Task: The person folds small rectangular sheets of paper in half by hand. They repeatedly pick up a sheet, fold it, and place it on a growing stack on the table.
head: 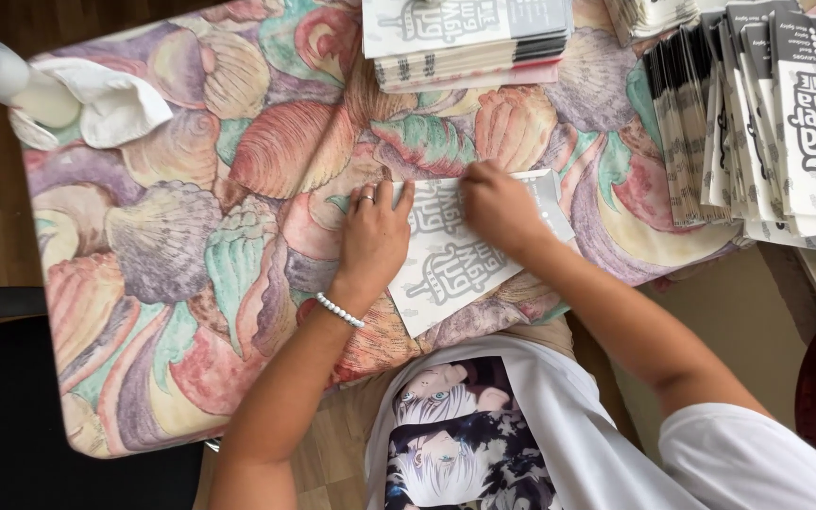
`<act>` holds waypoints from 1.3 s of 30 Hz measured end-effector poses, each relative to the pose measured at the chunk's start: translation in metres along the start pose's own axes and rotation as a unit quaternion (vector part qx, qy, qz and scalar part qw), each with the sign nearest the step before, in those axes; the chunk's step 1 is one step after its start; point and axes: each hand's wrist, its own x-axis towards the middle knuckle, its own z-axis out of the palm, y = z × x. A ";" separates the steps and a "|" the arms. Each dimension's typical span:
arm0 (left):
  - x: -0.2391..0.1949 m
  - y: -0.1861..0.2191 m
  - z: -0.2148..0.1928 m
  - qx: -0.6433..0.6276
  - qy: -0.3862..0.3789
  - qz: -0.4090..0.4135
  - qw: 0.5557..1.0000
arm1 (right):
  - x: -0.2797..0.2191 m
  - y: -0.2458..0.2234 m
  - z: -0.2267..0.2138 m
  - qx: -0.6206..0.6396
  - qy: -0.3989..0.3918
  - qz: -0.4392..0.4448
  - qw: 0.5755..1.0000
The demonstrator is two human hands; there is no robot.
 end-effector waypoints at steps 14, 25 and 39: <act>0.076 0.006 0.021 -0.254 -0.114 0.016 0.960 | -0.045 0.054 -0.059 0.020 0.049 0.101 0.993; 0.085 0.021 0.000 -0.270 -0.281 -0.060 0.919 | -0.069 0.034 -0.092 0.384 0.213 0.300 0.847; 0.008 0.029 -0.068 -0.614 0.189 -0.170 0.747 | -0.003 -0.004 -0.102 0.445 0.142 0.280 0.839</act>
